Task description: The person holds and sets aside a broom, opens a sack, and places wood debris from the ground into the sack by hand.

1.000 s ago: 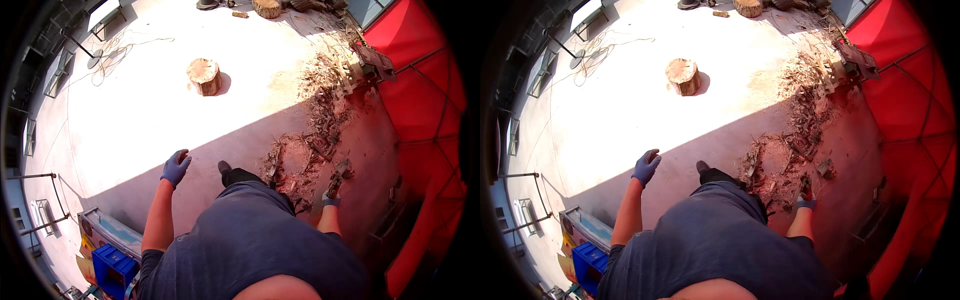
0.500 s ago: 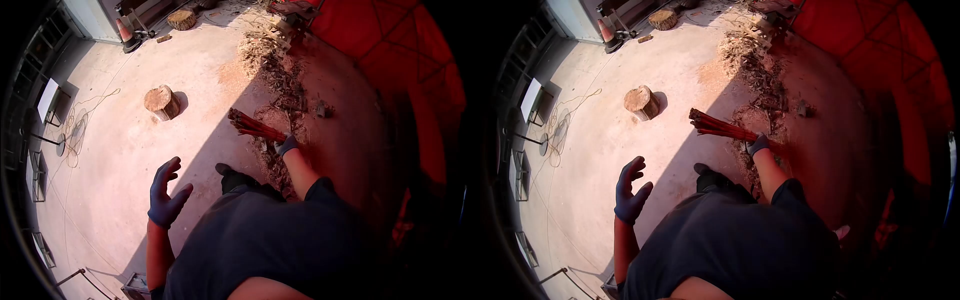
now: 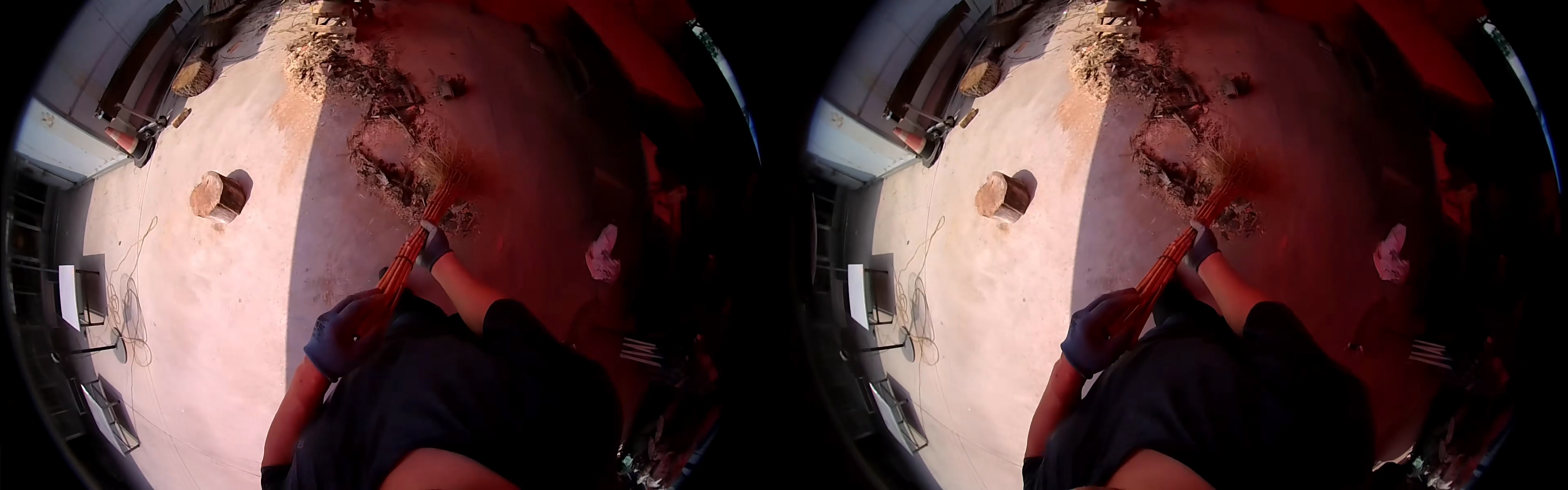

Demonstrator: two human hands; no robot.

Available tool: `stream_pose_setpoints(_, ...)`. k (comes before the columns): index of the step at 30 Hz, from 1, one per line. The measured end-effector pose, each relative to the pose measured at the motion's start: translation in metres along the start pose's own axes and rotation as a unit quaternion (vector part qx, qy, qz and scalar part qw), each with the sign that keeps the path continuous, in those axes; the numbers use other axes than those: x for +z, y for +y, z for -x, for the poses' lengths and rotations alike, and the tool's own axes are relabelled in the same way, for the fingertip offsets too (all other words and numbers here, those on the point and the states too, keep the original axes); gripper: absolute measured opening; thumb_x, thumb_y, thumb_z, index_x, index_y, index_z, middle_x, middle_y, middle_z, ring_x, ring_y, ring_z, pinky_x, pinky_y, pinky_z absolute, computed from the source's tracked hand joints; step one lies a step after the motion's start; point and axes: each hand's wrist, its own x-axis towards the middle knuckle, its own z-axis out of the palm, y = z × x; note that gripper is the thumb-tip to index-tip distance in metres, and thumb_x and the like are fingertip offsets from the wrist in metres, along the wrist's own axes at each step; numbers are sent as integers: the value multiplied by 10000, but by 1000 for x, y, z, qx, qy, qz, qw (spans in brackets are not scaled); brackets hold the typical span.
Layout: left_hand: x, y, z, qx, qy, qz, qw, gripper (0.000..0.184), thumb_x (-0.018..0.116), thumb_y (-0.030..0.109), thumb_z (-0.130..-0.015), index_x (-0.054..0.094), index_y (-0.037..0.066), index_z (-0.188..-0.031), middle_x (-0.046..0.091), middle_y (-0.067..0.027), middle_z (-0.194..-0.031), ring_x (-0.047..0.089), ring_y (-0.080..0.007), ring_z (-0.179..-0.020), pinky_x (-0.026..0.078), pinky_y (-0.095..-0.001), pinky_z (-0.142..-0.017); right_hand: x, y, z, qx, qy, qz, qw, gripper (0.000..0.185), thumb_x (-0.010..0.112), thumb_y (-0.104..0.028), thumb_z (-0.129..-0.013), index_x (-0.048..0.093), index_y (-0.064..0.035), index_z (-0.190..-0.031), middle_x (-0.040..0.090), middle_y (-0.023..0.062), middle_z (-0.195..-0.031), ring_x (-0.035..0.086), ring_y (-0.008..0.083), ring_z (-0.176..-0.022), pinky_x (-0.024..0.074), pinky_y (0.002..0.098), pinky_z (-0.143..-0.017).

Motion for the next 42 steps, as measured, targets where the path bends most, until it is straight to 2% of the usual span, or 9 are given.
stream_pose_setpoints(6, 0, 38, -38, 5, -39, -30, 999, 287, 673, -4, -791, 653, 13, -1077, 676, -189, -1043, 659, -306, -1018, 546, -351, -818, -37, -44, -64, -22, -79, -198, 977, 454, 618, -490, -867, 529, -87, -1054, 570, 108, -953, 561, 324, -875, 501, 527, -787)
stream_pose_setpoints(12, -50, -23, -21, 51, -42, 5, 998, 318, 594, -78, -733, 658, -12, -1038, 676, -204, -1027, 650, -327, -1033, 523, -368, -865, 9, -28, -89, -30, -5, -181, 983, 198, 582, -188, -893, 466, -87, -1018, 527, 114, -934, 578, 306, -883, 509, 448, -777)
stream_pose_setpoints(16, -124, -57, 56, -183, 194, 85, 960, 301, 563, 136, -776, 659, -31, -1008, 672, -175, -980, 651, -270, -888, 513, -369, -825, 44, 25, -57, 32, -48, -180, 982, 194, 603, -180, -857, 476, -86, -970, 543, 91, -858, 589, 286, -822, 528, 436, -786)
stream_pose_setpoints(19, -161, -84, 89, -219, 310, 88, 921, 292, 588, 188, -781, 633, -31, -970, 648, -147, -915, 616, -225, -835, 498, -357, -774, 61, 45, -16, 76, -27, -165, 983, 233, 639, -251, -857, 481, -101, -941, 542, 85, -852, 597, 277, -791, 535, 436, -762)
stream_pose_setpoints(23, -185, -137, 74, -204, 306, 191, 910, 284, 608, 208, -796, 594, -3, -984, 599, -107, -847, 560, -199, -784, 467, -326, -738, 44, 54, 3, 72, 10, -170, 983, 281, 662, -306, -853, 478, -142, -987, 563, 84, -877, 607, 257, -804, 544, 431, -751)
stream_pose_setpoints(29, -198, -210, -16, -228, 148, 349, 897, 369, 598, 172, -789, 585, -5, -1113, 631, -153, -1045, 600, -299, -1047, 447, -459, -991, 4, 59, 5, -16, 135, -230, 964, 235, 616, -260, -868, 489, -107, -994, 542, 72, -872, 603, 238, -813, 551, 415, -760)
stream_pose_setpoints(35, -235, -206, -96, -228, 53, 487, 841, 320, 458, 40, -806, 587, -34, -1089, 657, -146, -787, 666, -296, -899, 469, -447, -969, 0, 96, -23, -88, 245, -308, 915, 157, 534, -227, -880, 503, -77, -910, 570, 90, -836, 584, 252, -813, 529, 413, -798)
stream_pose_setpoints(39, -299, -180, -94, -128, 73, 324, 935, 169, 439, 78, -790, 583, 28, -863, 564, -96, -642, 559, -254, -661, 458, -439, -804, 42, 177, -123, -3, 126, -230, 965, 159, 502, -228, -849, 515, -74, -809, 585, 88, -756, 597, 269, -761, 509, 431, -740)
stream_pose_setpoints(42, -347, -158, -70, -92, 187, 232, 950, 80, 447, 57, -722, 500, 31, -669, 515, -114, -647, 510, -226, -686, 454, -427, -803, 180, 216, -168, 31, 142, -297, 944, 109, 527, -65, -801, 425, -86, -771, 511, 105, -694, 575, 258, -682, 526, 400, -657)
